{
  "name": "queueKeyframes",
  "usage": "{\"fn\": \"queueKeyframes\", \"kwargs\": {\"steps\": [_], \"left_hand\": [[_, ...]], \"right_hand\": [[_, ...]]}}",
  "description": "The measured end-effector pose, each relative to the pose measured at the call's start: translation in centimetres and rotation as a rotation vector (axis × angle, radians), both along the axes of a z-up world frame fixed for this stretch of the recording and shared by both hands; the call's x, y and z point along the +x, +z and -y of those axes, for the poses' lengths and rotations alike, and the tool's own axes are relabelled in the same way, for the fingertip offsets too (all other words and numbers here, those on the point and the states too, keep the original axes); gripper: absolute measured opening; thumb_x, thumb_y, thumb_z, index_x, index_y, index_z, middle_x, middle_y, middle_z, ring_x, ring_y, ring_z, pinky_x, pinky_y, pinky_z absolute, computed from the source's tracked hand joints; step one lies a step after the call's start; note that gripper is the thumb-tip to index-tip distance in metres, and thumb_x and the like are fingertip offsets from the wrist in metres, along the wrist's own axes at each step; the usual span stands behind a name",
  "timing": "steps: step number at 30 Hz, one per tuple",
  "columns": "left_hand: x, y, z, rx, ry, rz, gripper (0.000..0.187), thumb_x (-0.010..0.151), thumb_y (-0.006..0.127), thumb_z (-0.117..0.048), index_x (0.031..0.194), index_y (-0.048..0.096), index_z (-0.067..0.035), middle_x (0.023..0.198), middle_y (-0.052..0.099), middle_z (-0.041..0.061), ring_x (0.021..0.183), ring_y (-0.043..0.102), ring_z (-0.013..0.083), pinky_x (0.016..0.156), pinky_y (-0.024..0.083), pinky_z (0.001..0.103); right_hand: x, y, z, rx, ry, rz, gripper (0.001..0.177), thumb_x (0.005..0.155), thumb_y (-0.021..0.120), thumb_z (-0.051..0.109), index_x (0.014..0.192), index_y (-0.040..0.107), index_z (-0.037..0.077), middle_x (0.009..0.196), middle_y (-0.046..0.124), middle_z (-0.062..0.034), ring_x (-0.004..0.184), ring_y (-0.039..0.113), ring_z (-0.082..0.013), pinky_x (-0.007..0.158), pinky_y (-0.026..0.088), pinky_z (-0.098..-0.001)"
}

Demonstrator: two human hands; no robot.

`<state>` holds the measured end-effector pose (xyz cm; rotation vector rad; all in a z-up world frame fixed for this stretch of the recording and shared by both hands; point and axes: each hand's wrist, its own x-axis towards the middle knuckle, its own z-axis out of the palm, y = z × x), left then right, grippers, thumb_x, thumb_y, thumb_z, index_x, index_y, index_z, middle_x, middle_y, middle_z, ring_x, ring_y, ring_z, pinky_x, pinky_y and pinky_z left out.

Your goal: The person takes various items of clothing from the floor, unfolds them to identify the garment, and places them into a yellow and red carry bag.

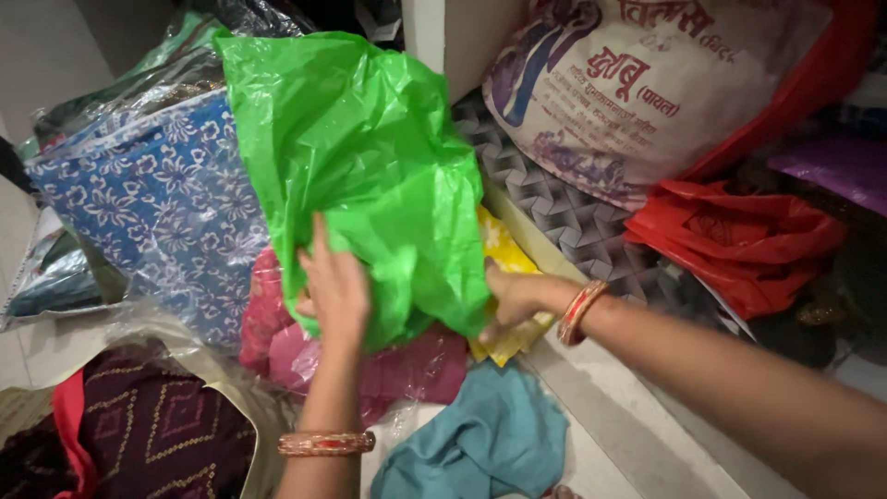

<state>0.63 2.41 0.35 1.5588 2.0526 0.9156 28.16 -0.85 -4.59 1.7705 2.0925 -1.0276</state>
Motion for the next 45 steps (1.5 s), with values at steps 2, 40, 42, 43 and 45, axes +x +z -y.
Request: {"fn": "queueKeyframes", "kwargs": {"steps": [2,40,42,43,45], "left_hand": [[0.4,1.1,-2.0,0.03,0.01,0.037,0.068,0.099,0.048,-0.03,0.166,0.037,-0.021,0.161,0.03,0.029,0.147,0.034,0.04,0.109,0.024,0.071],[-12.5,12.1,9.6,-0.874,-0.565,1.266,0.133,0.069,-0.001,-0.098,0.156,0.037,-0.005,0.152,0.053,0.018,0.14,0.047,0.0382,0.111,0.035,0.051],[-13.5,12.8,12.3,-0.705,-0.568,1.369,0.13,0.07,0.002,-0.097,0.159,0.034,-0.008,0.157,0.05,0.013,0.145,0.044,0.0335,0.117,0.031,0.049],[-14.0,13.2,13.4,-0.551,-0.584,1.47,0.128,0.07,0.005,-0.096,0.161,0.032,-0.01,0.161,0.047,0.009,0.15,0.041,0.0287,0.123,0.027,0.046],[-15.3,14.0,14.4,-0.452,-0.504,1.584,0.125,0.072,0.008,-0.096,0.159,0.033,-0.009,0.159,0.048,0.012,0.147,0.042,0.0321,0.121,0.029,0.049]], "right_hand": [[-1.6,0.7,1.5,-0.028,-0.065,-0.029,0.154,0.06,0.1,0.042,0.153,-0.01,-0.014,0.158,0.026,-0.031,0.145,0.039,-0.0304,0.119,0.037,-0.0343],[-7.1,19.8,1.2,-0.629,-0.24,-1.632,0.06,0.073,0.06,-0.005,0.133,0.057,-0.007,0.125,0.069,-0.0234,0.107,0.072,-0.0321,0.095,0.057,-0.0453],[-9.9,19.7,1.3,-0.646,-0.233,-1.647,0.061,0.072,0.059,-0.005,0.133,0.057,-0.007,0.126,0.068,-0.0237,0.109,0.072,-0.0326,0.096,0.057,-0.0457],[-11.3,19.6,1.5,-0.654,-0.251,-1.658,0.062,0.072,0.059,-0.006,0.134,0.056,-0.007,0.128,0.067,-0.0239,0.111,0.071,-0.033,0.097,0.056,-0.0461],[-14.0,19.5,1.8,-0.699,-0.206,-1.663,0.058,0.077,0.059,-0.005,0.135,0.054,-0.012,0.129,0.066,-0.026,0.111,0.07,-0.0344,0.099,0.056,-0.047]]}}
